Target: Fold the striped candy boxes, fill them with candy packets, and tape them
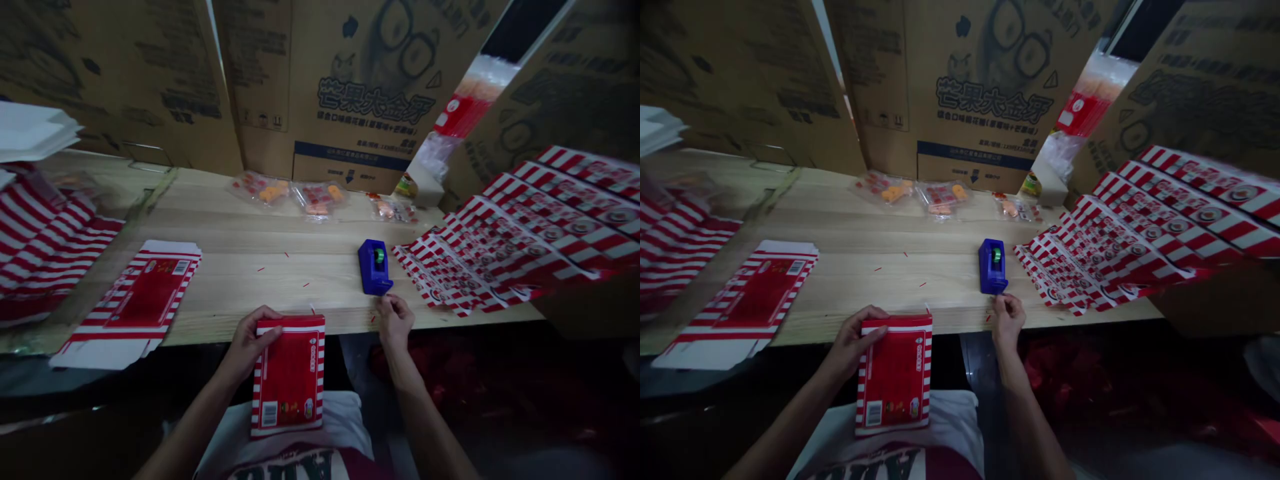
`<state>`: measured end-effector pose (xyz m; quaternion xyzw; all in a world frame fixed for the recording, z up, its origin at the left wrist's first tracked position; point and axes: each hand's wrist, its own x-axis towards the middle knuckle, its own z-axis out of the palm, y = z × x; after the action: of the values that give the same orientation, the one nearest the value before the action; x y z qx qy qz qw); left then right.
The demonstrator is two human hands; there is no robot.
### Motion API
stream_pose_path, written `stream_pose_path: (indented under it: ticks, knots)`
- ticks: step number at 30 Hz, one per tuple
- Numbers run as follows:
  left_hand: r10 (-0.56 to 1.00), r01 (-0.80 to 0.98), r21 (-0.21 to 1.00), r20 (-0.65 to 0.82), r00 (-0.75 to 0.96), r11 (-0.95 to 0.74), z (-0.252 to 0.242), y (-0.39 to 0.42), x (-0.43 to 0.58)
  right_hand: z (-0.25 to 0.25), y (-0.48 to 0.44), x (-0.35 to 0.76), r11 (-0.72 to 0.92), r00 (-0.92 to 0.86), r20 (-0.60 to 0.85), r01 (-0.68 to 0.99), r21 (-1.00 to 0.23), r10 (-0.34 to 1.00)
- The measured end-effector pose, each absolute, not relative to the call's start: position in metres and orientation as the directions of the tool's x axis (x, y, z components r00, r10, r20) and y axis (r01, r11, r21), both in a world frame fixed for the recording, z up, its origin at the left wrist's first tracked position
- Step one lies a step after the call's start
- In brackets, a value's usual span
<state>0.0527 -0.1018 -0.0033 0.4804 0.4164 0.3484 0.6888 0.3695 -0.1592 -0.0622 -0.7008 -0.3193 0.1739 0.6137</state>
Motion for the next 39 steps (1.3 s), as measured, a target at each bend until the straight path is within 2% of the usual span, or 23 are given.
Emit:
stream_pose_path:
  ticks: [2,3,4,5,6,8,9,12,13,15,18,20,22,24,27,29,32,34,36,38,39]
  knots:
    - [0.867,-0.092,0.941,-0.259,0.426,0.326,-0.004,-0.102,0.054,-0.039,-0.157,0.362,-0.021,0.668,0.109,0.185,-0.983,0.736]
    - [0.859,-0.099,0.935,-0.266,0.438,0.340,-0.004,-0.102,0.055,-0.023,-0.152,0.357,-0.014,0.580,0.090,0.173,-0.985,0.810]
    - [0.851,-0.106,0.930,-0.270,0.450,0.352,-0.005,-0.102,0.057,-0.006,-0.145,0.351,-0.005,0.424,0.075,0.186,-0.983,0.903]
    - [0.843,-0.110,0.926,-0.272,0.465,0.360,-0.005,-0.102,0.059,0.012,-0.135,0.344,0.010,0.195,0.057,0.230,-0.973,0.979]
    - [0.834,-0.115,0.923,-0.273,0.479,0.368,-0.005,-0.102,0.061,0.029,-0.123,0.336,0.048,-0.069,0.029,0.282,-0.958,0.997]
    - [0.818,-0.124,0.920,-0.262,0.513,0.372,-0.006,-0.101,0.065,0.056,-0.096,0.319,0.167,-0.493,-0.027,0.345,-0.924,0.870]
    - [0.813,-0.128,0.922,-0.248,0.527,0.365,-0.006,-0.101,0.067,0.065,-0.084,0.310,0.234,-0.629,-0.055,0.367,-0.900,0.775]
    - [0.810,-0.145,0.936,-0.193,0.553,0.322,-0.008,-0.101,0.070,0.073,-0.055,0.284,0.397,-0.834,-0.172,0.419,-0.817,0.525]
    - [0.813,-0.150,0.939,-0.180,0.553,0.310,-0.009,-0.101,0.070,0.072,-0.050,0.277,0.445,-0.853,-0.215,0.444,-0.778,0.476]
    - [0.821,-0.163,0.938,-0.174,0.544,0.307,-0.010,-0.102,0.071,0.068,-0.047,0.266,0.536,-0.840,-0.275,0.517,-0.667,0.468]
    - [0.827,-0.174,0.930,-0.190,0.529,0.325,-0.010,-0.102,0.069,0.067,-0.050,0.258,0.592,-0.759,-0.274,0.639,-0.492,0.591]
    - [0.828,-0.182,0.927,-0.189,0.527,0.327,-0.008,-0.103,0.068,0.068,-0.053,0.258,0.562,-0.714,-0.264,0.683,-0.467,0.648]
    - [0.828,-0.185,0.925,-0.191,0.527,0.331,-0.004,-0.105,0.066,0.067,-0.052,0.261,0.497,-0.687,-0.267,0.692,-0.524,0.676]
    - [0.826,-0.175,0.924,-0.204,0.525,0.340,0.000,-0.108,0.063,0.062,-0.048,0.265,0.359,-0.680,-0.337,0.667,-0.653,0.651]
    - [0.817,-0.154,0.929,-0.208,0.538,0.338,0.006,-0.113,0.061,0.044,-0.046,0.271,-0.018,-0.757,-0.492,0.538,-0.843,0.430]
    - [0.815,-0.157,0.936,-0.181,0.551,0.314,0.009,-0.117,0.061,0.028,-0.051,0.271,-0.316,-0.809,-0.511,0.423,-0.849,0.289]
    - [0.826,-0.159,0.945,-0.158,0.541,0.285,0.011,-0.121,0.061,0.011,-0.064,0.269,-0.611,-0.807,-0.504,0.239,-0.755,0.307]
    - [0.828,-0.157,0.940,-0.178,0.532,0.303,0.017,-0.121,0.058,0.011,-0.069,0.269,-0.652,-0.784,-0.499,0.165,-0.740,0.369]
    - [0.849,-0.145,0.946,-0.184,0.495,0.290,0.032,-0.120,0.049,0.021,-0.066,0.274,-0.599,-0.756,-0.471,0.131,-0.790,0.455]
    - [0.921,-0.096,0.986,-0.087,0.379,0.133,0.058,-0.118,0.038,0.038,-0.061,0.284,-0.487,-0.684,-0.400,0.075,-0.870,0.610]
    - [0.954,-0.048,0.999,0.022,0.299,-0.008,0.073,-0.118,0.032,0.047,-0.059,0.290,-0.418,-0.619,-0.347,0.033,-0.908,0.705]
